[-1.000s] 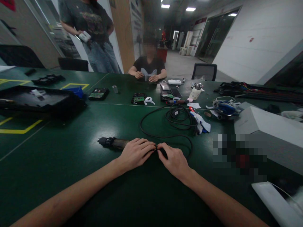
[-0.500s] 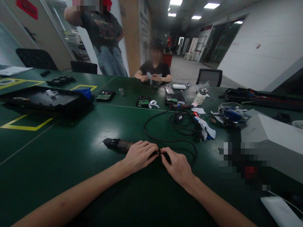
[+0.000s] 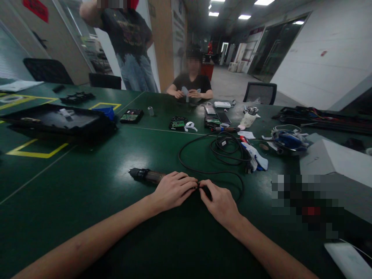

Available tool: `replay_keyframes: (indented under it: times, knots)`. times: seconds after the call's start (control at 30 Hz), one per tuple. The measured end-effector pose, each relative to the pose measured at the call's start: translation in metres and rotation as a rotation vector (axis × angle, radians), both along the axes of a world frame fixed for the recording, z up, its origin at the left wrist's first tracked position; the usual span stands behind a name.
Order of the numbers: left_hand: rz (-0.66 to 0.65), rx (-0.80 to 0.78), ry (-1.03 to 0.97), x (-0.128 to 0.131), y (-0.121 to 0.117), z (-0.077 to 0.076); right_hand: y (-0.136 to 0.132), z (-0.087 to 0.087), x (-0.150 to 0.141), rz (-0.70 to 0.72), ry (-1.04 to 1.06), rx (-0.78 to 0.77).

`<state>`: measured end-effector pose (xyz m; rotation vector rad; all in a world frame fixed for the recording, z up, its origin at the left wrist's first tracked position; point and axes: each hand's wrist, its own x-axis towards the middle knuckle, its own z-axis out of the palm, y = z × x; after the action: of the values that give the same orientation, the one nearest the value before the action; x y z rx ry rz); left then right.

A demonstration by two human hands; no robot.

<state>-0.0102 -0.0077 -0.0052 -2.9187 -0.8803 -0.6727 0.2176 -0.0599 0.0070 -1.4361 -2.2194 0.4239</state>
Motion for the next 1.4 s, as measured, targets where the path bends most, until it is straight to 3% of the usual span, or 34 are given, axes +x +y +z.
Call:
replay_keyframes:
  times: [0.13, 0.3, 0.47, 0.67, 0.83, 1.0, 1.2, 1.4]
  knots:
    - [0.075, -0.011, -0.021, 0.0008, -0.0001, -0.0013, 0.0000, 0.0001, -0.0001, 0.003, -0.004, -0.001]
    - [-0.016, 0.003, -0.014, -0.0004, 0.0003, -0.0016, -0.0005, 0.0002, -0.0003, 0.004, -0.012, 0.005]
    - [0.082, -0.003, -0.035, 0.0014, -0.0002, -0.0017, -0.0008, 0.0005, -0.0004, 0.009, -0.009, 0.007]
    - [0.000, 0.017, -0.019, 0.0001, -0.0003, -0.0006, -0.0017, 0.0027, -0.0002, 0.010, -0.005, 0.014]
    - [0.094, -0.006, -0.045, 0.0024, -0.0007, -0.0021, -0.0020, 0.0029, -0.0003, 0.008, -0.008, 0.008]
    - [0.000, 0.015, -0.010, 0.0007, -0.0010, 0.0003, -0.0016, 0.0012, -0.0009, -0.007, -0.002, 0.015]
    - [0.080, -0.003, -0.059, 0.0025, 0.0001, -0.0032, -0.0012, 0.0014, -0.0004, 0.002, -0.003, 0.007]
    - [0.006, -0.002, -0.029, 0.0009, -0.0006, -0.0017, -0.0015, 0.0017, -0.0001, 0.004, 0.011, 0.002]
